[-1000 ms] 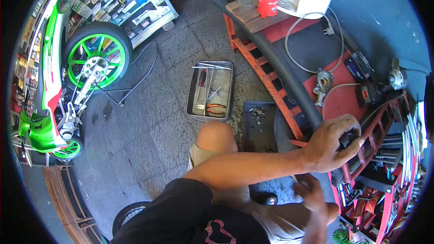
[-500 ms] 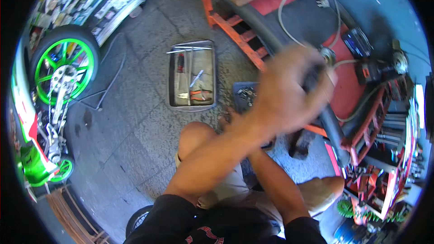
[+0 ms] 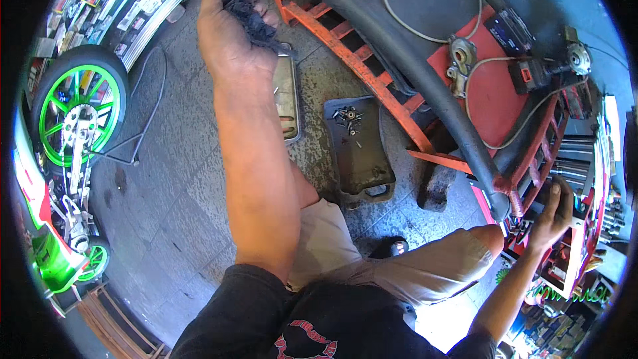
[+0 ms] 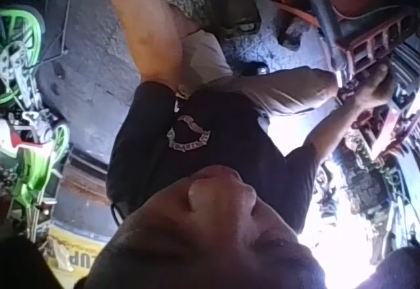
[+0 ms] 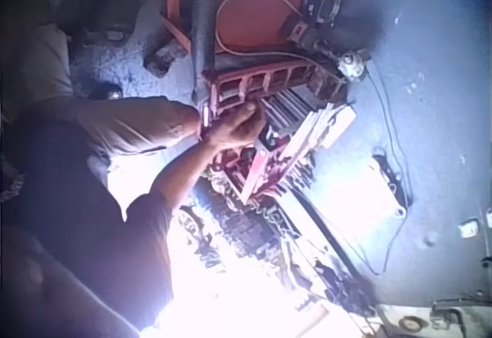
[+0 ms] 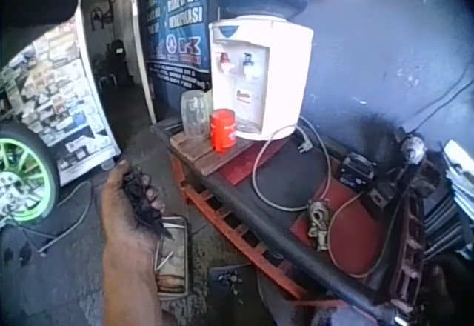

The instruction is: The recorder is inspecting and cleaning motorcycle carburetor and engine components.

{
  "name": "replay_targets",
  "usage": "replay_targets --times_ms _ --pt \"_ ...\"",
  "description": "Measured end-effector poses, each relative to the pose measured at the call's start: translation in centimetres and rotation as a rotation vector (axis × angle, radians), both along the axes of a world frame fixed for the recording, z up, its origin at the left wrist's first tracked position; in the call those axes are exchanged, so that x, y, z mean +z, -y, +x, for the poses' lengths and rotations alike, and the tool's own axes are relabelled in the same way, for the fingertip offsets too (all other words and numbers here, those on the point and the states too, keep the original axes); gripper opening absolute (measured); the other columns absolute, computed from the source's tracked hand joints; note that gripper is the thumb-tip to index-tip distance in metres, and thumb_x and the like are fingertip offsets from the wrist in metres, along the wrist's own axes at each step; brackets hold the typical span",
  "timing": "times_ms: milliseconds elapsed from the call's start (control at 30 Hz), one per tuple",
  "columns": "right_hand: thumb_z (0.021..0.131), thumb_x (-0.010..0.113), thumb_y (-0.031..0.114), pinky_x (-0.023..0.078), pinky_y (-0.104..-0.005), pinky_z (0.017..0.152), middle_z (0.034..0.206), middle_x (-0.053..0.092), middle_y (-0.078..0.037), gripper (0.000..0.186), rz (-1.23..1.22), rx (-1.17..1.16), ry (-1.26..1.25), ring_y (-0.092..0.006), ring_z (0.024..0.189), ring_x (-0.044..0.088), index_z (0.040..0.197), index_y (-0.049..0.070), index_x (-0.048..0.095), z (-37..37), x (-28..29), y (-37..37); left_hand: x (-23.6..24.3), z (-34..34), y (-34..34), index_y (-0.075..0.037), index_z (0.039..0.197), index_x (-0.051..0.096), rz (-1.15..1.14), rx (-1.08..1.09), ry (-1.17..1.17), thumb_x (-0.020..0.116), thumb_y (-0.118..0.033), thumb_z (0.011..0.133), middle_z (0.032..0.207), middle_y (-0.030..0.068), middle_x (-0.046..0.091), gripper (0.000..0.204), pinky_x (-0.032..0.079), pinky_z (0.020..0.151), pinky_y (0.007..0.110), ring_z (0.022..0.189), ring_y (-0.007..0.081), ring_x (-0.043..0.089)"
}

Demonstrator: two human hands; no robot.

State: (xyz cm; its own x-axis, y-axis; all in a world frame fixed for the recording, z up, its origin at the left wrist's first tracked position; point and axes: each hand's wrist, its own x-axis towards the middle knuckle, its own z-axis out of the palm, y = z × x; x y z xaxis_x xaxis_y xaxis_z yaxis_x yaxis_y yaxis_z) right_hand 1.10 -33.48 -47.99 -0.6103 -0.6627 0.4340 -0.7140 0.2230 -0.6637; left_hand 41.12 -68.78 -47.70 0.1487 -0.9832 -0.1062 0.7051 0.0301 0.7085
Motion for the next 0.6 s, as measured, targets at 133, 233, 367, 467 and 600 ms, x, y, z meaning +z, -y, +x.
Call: replay_targets --times_ms 133,233,367,467,600 --pt "0.105 0.056 0.02 0.049 -0.0267 0.077 0.095 0.07 -0.006 0.027 0.039 -0.109 0.113 -0.0117 0.084 0.061 0.11 -0.004 0.069 -0.7 -4.1 0.6 -0.3 -0.1 0.4 -0.009 0.089 0.054 -0.009 -0.038 0.021 0.059 -0.028 0.096 0.076 0.0058 0.056 0.02 0.039 0.056 0.032 0.065 0.0173 0.05" --pt "0.105 0.055 0.018 0.05 -0.0283 0.073 0.091 0.07 -0.007 0.027 0.034 -0.091 -0.088 -0.0127 0.08 0.061 0.106 -0.004 0.07 0.4 -5.5 0.4 -0.8 0.2 0.6 -0.01 0.087 0.052 0.023 -0.048 0.035 0.058 -0.028 0.097 0.074 0.0051 0.055 0.021 0.039 0.055 0.032 0.063 0.0169 0.049" --pt "0.104 0.056 0.019 0.051 -0.0302 0.067 0.084 0.07 -0.007 0.027 -0.006 -0.063 -0.139 -0.0147 0.072 0.061 0.102 -0.004 0.069 1.0 -5.5 0.5 -2.0 -0.2 1.3 -0.01 0.088 0.053 0.069 -0.106 0.026 0.057 -0.029 0.097 0.075 0.0047 0.056 0.022 0.039 0.055 0.032 0.064 0.0162 0.049" --pt "0.102 0.059 0.02 0.049 -0.0305 0.064 0.08 0.068 -0.006 0.027 -0.008 -0.097 -0.115 -0.0137 0.069 0.059 0.097 -0.003 0.07 1.5 -5.1 0.8 -2.5 -0.5 1.5 -0.011 0.09 0.056 0.11 -0.104 0.1 0.059 -0.032 0.097 0.079 0.004 0.055 0.023 0.039 0.057 0.031 0.065 0.0158 0.047" --pt "0.097 0.062 0.019 0.051 -0.0385 0.059 0.071 0.064 -0.011 0.019 0.003 -0.073 -0.3 -0.0233 0.061 0.062 0.086 0.005 0.07 2.3 -3.9 1.2 -3.1 -2.7 1.3 -0.014 0.094 0.057 0.116 -0.235 0.148 0.063 -0.037 0.095 0.082 0.0005 0.052 0.024 0.036 0.059 0.029 0.065 0.0142 0.044"
